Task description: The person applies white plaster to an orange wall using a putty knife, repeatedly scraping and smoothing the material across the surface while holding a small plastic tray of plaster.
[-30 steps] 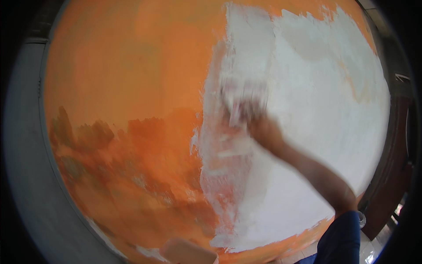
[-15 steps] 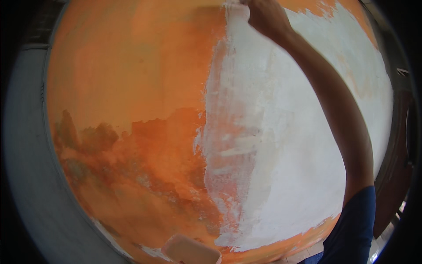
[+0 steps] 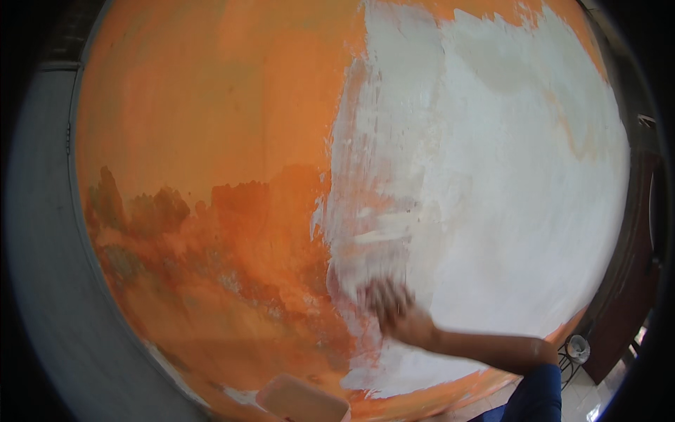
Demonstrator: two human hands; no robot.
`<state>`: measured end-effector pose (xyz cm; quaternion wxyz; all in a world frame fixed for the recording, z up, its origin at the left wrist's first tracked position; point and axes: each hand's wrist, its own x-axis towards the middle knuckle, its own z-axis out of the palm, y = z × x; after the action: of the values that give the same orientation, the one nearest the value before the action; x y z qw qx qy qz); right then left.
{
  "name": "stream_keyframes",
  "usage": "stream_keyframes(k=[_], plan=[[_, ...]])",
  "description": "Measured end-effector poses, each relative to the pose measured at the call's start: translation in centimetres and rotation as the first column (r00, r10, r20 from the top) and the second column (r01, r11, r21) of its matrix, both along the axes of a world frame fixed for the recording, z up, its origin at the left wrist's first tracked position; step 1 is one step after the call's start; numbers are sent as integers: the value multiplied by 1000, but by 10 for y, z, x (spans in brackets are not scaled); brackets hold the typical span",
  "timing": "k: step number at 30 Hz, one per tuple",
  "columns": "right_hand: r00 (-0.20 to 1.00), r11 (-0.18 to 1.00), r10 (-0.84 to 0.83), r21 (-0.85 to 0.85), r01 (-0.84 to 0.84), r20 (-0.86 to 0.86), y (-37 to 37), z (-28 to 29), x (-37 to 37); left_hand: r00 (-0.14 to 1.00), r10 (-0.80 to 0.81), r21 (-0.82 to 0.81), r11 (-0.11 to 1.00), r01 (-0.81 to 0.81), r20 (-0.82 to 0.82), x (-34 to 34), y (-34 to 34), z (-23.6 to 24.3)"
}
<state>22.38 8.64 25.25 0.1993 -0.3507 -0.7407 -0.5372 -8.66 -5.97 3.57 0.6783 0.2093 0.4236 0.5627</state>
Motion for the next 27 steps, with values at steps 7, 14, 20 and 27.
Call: stream_keyframes(k=[7,14,20,27], plan=[[881,950,304,180,-254,-363,-41,176,17,999,47,35,998,-47,-9,-12,-18,-10],[891,793,254,608,31,-377,21,406,120,1000,22,-14,1000,-21,22,6,11,-15],[898,834,203,550,50,-390,47,442,117,1000,22,-43,999,-23,-19,12,7,-11],[945,891,78,447,76,-317,35,370,114,999,-32,-67,997,29,-43,24,20,-12]])
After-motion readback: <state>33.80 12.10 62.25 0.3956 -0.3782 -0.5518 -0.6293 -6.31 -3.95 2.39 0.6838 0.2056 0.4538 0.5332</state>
